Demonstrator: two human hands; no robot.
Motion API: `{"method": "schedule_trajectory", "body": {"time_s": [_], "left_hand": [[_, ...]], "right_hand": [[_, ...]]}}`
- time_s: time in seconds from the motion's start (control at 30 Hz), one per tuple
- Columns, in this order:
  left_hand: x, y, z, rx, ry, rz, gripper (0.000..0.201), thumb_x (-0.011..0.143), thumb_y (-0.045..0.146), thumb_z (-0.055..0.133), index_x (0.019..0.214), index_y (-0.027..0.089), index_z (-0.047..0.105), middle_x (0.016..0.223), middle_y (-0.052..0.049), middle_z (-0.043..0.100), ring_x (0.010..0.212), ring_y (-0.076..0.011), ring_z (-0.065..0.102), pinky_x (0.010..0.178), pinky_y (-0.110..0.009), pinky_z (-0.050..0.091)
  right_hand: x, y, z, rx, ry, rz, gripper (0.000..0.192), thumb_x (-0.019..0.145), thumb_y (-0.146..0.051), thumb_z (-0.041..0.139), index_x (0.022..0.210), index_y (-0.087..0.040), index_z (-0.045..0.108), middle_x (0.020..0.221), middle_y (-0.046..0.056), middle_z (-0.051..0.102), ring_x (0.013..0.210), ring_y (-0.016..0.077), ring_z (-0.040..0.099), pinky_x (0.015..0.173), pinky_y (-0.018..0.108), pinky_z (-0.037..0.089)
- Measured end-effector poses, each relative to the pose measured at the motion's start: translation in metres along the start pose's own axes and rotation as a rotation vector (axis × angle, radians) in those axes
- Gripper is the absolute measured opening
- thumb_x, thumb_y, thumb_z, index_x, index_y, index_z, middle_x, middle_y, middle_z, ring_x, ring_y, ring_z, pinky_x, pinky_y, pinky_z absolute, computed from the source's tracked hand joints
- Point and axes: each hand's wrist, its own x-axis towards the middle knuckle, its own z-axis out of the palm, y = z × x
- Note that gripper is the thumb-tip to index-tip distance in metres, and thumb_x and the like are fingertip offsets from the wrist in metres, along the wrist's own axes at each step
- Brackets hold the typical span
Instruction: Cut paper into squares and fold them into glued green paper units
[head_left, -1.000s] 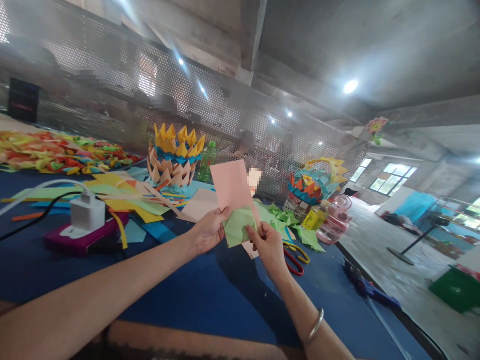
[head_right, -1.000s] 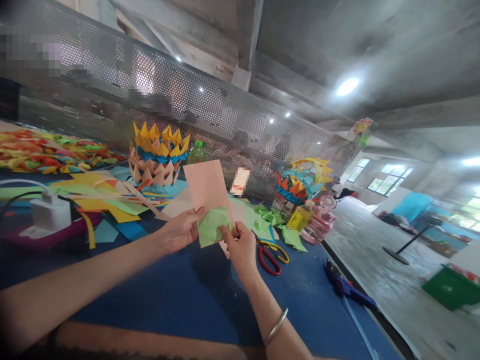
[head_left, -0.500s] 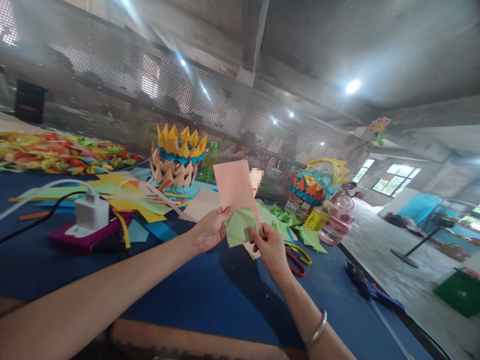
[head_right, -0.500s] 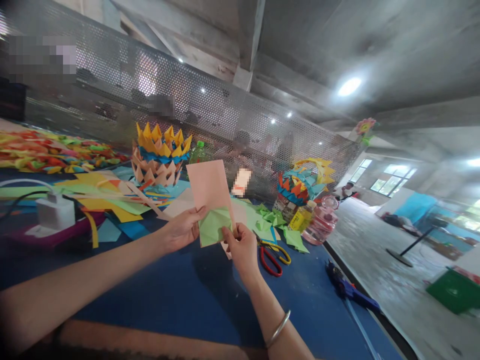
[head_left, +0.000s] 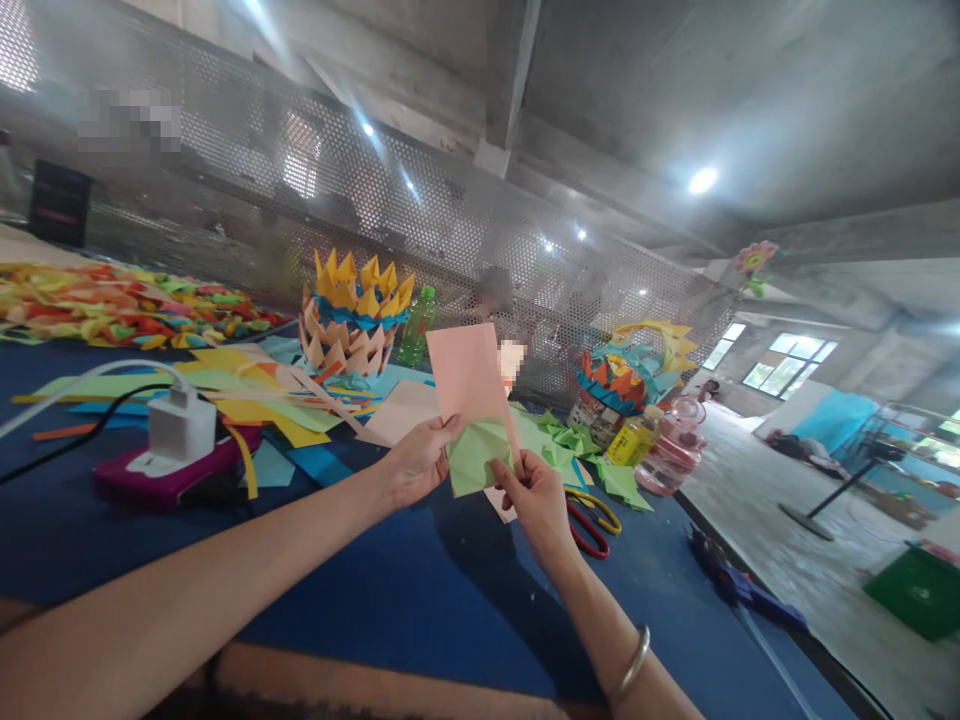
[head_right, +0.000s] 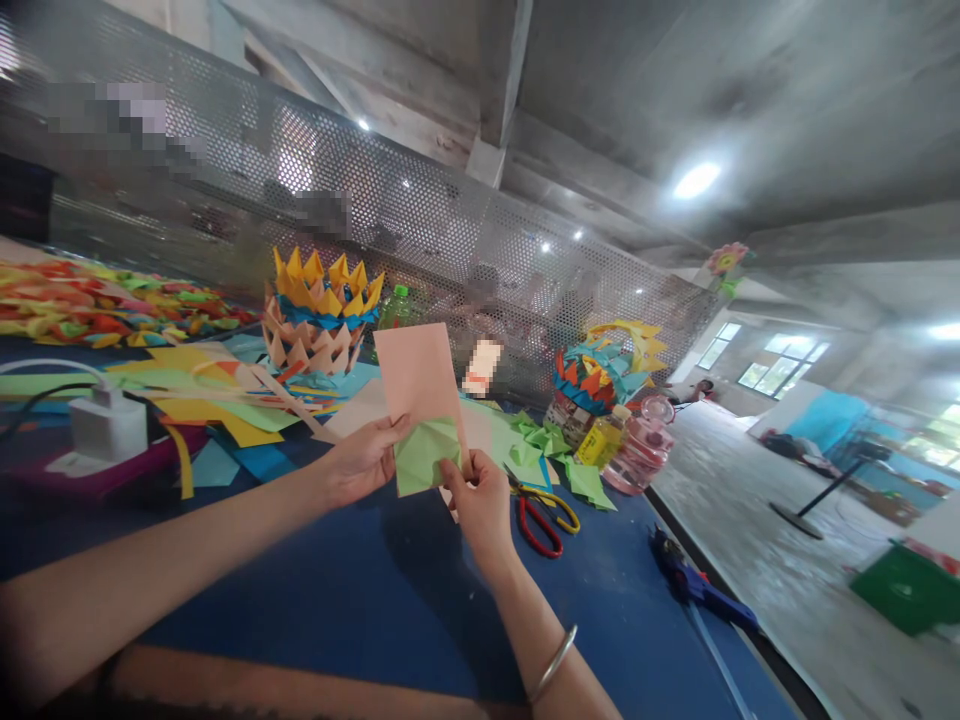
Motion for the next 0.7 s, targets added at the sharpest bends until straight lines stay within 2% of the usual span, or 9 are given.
{"method": "schedule_trajectory", "body": {"time_s": [0.4, 0.57, 0.7], "left_hand": [[0.004, 0.000, -0.009, 0.107, 0.003, -0.006, 0.017, 0.092, 0.011, 0.050, 0.089, 0.010, 0.066, 0.071, -0.007, 0.073, 0.058, -0.0168, 0.070, 0.056, -0.026, 0.057], [0.003, -0.005, -0.011, 0.169, -0.028, -0.053, 0.011, 0.089, 0.014, 0.058, 0.088, 0.009, 0.069, 0.070, -0.007, 0.074, 0.056, -0.0151, 0.068, 0.058, -0.024, 0.056], [0.002, -0.009, -0.012, 0.218, -0.087, -0.109, 0.012, 0.085, 0.019, 0.065, 0.088, 0.008, 0.071, 0.074, -0.009, 0.075, 0.062, -0.0169, 0.070, 0.061, -0.024, 0.055]], "right_hand": [[0.000, 0.004, 0.000, 0.013, -0.102, 0.049, 0.035, 0.075, -0.049, 0.069, 0.069, -0.017, 0.055, 0.059, -0.003, 0.056, 0.043, 0.0086, 0.046, 0.044, 0.022, 0.036], [0.001, -0.001, -0.002, 0.147, -0.035, 0.058, 0.041, 0.077, -0.056, 0.065, 0.086, -0.017, 0.062, 0.063, -0.002, 0.058, 0.050, 0.0111, 0.052, 0.047, 0.022, 0.041], [0.002, -0.003, -0.007, 0.202, 0.008, 0.073, 0.040, 0.075, -0.054, 0.070, 0.085, -0.016, 0.062, 0.066, 0.000, 0.062, 0.054, 0.0123, 0.055, 0.049, 0.023, 0.043]]}}
